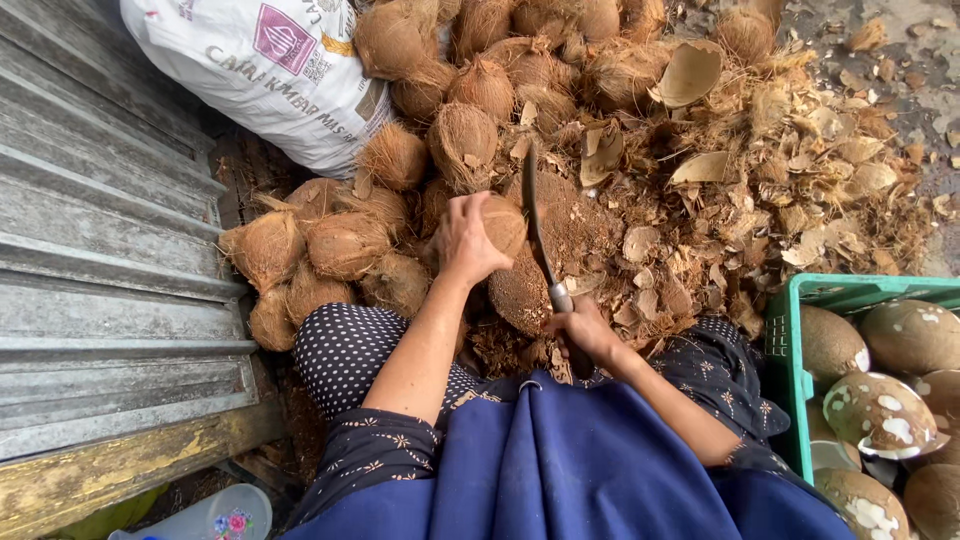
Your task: The person scrapes and trims the outer shell of coconuts using a curved blade, placing finished coconuts into a green crate.
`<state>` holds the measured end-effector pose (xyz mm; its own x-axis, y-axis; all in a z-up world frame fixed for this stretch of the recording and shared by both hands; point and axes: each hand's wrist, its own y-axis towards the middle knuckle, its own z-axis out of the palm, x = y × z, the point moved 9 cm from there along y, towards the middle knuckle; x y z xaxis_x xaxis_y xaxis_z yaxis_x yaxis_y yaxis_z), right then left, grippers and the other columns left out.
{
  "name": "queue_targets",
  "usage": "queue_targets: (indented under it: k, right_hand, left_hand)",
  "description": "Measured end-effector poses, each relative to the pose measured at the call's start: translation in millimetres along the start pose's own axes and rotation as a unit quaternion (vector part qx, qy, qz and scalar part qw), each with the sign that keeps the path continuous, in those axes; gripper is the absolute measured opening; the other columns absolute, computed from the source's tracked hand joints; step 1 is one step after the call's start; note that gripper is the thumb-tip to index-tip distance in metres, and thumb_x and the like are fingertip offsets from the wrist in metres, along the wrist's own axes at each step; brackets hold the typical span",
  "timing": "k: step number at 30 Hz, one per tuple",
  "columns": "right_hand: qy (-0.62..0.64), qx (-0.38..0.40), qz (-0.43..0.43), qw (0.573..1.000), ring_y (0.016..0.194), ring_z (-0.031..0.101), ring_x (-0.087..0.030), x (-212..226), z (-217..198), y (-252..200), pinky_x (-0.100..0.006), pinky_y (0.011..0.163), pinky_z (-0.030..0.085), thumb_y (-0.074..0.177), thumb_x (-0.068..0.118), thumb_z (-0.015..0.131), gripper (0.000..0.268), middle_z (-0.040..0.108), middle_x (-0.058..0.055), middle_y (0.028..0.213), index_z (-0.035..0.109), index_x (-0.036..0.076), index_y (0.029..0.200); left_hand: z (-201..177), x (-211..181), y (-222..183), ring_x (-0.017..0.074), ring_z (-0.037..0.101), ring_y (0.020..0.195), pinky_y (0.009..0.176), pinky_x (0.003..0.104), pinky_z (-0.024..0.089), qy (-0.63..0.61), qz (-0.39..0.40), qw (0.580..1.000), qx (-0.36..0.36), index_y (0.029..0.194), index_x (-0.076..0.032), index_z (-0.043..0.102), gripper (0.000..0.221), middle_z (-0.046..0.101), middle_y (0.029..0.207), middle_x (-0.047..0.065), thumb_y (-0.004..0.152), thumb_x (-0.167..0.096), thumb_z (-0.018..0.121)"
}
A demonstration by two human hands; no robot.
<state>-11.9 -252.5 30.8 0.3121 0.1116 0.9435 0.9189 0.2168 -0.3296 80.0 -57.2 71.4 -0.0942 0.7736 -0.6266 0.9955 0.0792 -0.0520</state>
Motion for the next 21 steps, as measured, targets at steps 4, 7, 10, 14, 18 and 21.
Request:
queue_targets:
  k: [4, 7, 10, 14, 18, 21]
  right_hand:
    - [0.02, 0.057, 0.153, 0.986, 0.033, 0.05, -0.023, 19, 5, -13, -0.034, 0.036, 0.041, 0.074, -0.004, 0.069, 0.026, 0.058, -0.017, 0.055, 0.057, -0.012, 0.095]
    - [-0.016, 0.045, -0.032, 0.998, 0.039, 0.059, -0.026, 96, -11, -23, -0.037, 0.042, 0.05, 0.074, -0.004, 0.069, 0.018, 0.062, -0.019, 0.059, 0.061, -0.007, 0.09]
    - [0.007, -0.013, -0.276, 0.961, 0.039, 0.059, -0.015, 132, -26, -27, -0.026, 0.049, 0.047, 0.071, 0.01, 0.08, 0.015, 0.064, -0.008, 0.05, 0.066, 0.008, 0.067]
    - [-0.031, -0.041, -0.182, 0.982, 0.04, 0.061, -0.024, 37, -7, 7, -0.034, 0.05, 0.05, 0.082, 0.017, 0.076, 0.018, 0.064, -0.014, 0.052, 0.065, 0.004, 0.074]
    - [0.013, 0.039, 0.176, 0.984, 0.031, 0.053, -0.023, 2, 13, 2, -0.034, 0.034, 0.042, 0.075, -0.005, 0.07, 0.025, 0.058, -0.017, 0.053, 0.057, -0.013, 0.094]
    - [0.005, 0.051, 0.095, 0.994, 0.032, 0.054, -0.023, 41, 4, -10, -0.033, 0.034, 0.042, 0.073, -0.006, 0.068, 0.022, 0.059, -0.018, 0.054, 0.06, -0.013, 0.092]
  left_hand:
    - [-7, 10, -1, 0.0432, 0.056, 0.117, 0.091, 0.056, 0.054, -0.039, -0.005, 0.999, -0.018, 0.139, -0.019, 0.043, 0.11, 0.048, 0.129, 0.02, 0.043, -0.004, 0.094]
    - [-1, 22, -2, 0.0453, 0.057, 0.117, 0.089, 0.056, 0.053, -0.043, -0.003, 0.999, -0.009, 0.138, -0.017, 0.044, 0.11, 0.049, 0.128, 0.019, 0.04, -0.012, 0.095]
    - [-3, 18, -1, 0.0415, 0.058, 0.116, 0.092, 0.052, 0.053, -0.037, -0.018, 0.999, -0.011, 0.139, -0.018, 0.043, 0.106, 0.049, 0.127, 0.02, 0.046, -0.009, 0.093]
    - [-3, 18, 0, 0.0436, 0.058, 0.117, 0.092, 0.056, 0.053, -0.044, -0.017, 0.999, -0.013, 0.138, -0.019, 0.044, 0.113, 0.05, 0.127, 0.02, 0.039, -0.018, 0.098]
    - [-6, 12, 7, 0.0419, 0.057, 0.115, 0.089, 0.054, 0.055, 0.0, -0.006, 1.0, -0.012, 0.137, -0.019, 0.044, 0.106, 0.048, 0.127, 0.018, 0.044, -0.01, 0.094]
    - [-3, 25, -3, 0.0449, 0.058, 0.115, 0.086, 0.055, 0.056, -0.04, -0.025, 0.999, -0.005, 0.137, -0.017, 0.043, 0.106, 0.047, 0.127, 0.019, 0.043, -0.009, 0.093]
